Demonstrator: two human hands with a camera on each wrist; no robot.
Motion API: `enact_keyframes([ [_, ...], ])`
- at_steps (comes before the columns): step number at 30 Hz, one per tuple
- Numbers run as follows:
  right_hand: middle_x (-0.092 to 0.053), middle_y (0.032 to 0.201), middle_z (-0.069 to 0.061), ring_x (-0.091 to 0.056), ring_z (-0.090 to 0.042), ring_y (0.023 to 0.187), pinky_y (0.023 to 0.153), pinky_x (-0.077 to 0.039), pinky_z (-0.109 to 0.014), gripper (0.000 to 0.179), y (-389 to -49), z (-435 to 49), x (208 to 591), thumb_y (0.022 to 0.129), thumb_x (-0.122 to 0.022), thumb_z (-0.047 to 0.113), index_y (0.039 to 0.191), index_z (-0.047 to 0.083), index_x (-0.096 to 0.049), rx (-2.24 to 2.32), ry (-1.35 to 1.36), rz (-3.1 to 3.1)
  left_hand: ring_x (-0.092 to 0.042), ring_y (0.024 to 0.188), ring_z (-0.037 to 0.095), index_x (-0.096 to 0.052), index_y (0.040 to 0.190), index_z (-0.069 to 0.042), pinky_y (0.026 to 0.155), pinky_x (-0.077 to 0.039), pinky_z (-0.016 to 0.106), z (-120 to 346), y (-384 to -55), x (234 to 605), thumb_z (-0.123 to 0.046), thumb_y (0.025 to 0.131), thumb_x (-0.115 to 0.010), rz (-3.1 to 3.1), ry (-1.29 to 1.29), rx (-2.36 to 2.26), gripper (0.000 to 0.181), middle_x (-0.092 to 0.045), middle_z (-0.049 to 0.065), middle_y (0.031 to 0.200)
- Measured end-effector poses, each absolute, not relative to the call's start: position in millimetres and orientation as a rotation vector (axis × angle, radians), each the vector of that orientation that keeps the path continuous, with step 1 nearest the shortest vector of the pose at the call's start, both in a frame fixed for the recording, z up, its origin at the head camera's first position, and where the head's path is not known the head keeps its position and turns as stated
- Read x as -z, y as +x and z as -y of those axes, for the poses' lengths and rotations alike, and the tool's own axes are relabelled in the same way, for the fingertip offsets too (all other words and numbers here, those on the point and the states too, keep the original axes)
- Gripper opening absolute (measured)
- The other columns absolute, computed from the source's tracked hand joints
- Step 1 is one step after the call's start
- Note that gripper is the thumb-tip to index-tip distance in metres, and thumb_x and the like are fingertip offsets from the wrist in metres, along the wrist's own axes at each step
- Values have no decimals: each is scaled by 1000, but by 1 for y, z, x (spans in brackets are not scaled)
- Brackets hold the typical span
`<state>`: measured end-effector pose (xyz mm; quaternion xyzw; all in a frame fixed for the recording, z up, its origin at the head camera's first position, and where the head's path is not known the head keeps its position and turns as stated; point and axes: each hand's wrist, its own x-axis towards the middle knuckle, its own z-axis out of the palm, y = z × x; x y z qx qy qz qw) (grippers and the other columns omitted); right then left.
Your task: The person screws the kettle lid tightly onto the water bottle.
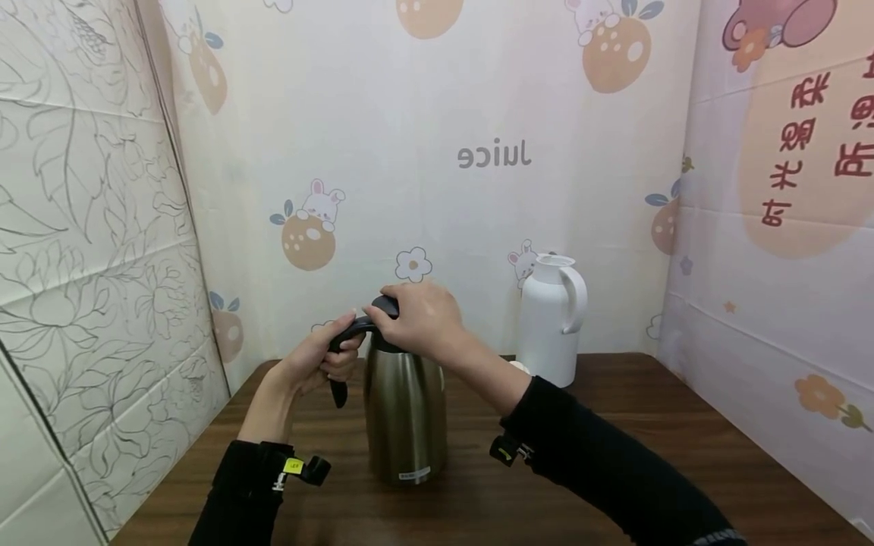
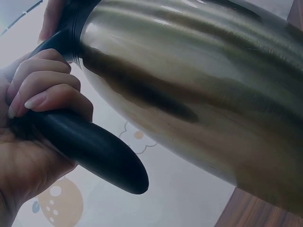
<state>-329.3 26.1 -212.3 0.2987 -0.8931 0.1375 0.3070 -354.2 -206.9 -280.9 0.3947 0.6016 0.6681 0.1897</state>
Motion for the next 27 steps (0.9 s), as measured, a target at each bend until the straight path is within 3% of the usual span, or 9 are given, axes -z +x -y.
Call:
enact_keyframes([
  [2,-58,68,5,-52,-16,58,49,-37,-28,35,-329,-25,212,103,-64,53,112,22,-77,-337,776,2359,-24,46,8,-41,84,-13,50,-13,32,207,-354,280,-42,118,-21,-1690,1114,-1877,49,-35,-12,58],
  [6,-63,73,3,-54,-16,61,51,-40,-29,42,-329,-28,209,104,-62,54,126,21,-76,-330,839,2385,-23,46,9,-42,84,-13,49,-13,31,208,-354,281,-40,118,-20,-1681,1115,-1886,49,-35,-12,58],
  [10,-77,102,-2,-64,-16,75,62,-47,-30,52,-334,-35,205,105,-62,54,142,18,-68,-391,1000,2432,-20,46,11,-41,84,-13,49,-12,33,210,-353,284,-38,119,-17,-1654,1121,-1886,49,-33,-11,57],
  [13,-75,126,-2,-68,-15,90,73,-52,-30,54,-341,-41,200,104,-63,52,145,17,-66,-462,1150,2440,-19,46,11,-40,84,-13,49,-12,33,211,-353,285,-37,119,-15,-1638,1138,-1881,49,-33,-11,57],
  [16,-71,135,0,-68,-12,98,79,-54,-29,51,-351,-49,197,105,-65,48,146,18,-65,-533,1308,2423,-19,46,11,-40,84,-14,48,-11,32,211,-353,284,-38,119,-16,-1626,1149,-1881,49,-33,-11,57],
  [23,-65,143,2,-63,-10,119,98,-52,-33,51,-367,-64,192,102,-67,40,148,17,-63,-757,1528,2443,-20,46,11,-41,84,-14,47,-11,31,208,-355,282,-39,118,-15,-1599,1159,-1867,49,-31,-10,57],
  [27,-68,138,4,-65,-11,114,93,-54,-33,48,-371,-63,194,100,-70,41,143,19,-68,-804,1496,2424,-20,46,11,-41,84,-14,48,-11,31,207,-355,281,-39,118,-15,-1605,1150,-1865,50,-31,-10,57],
])
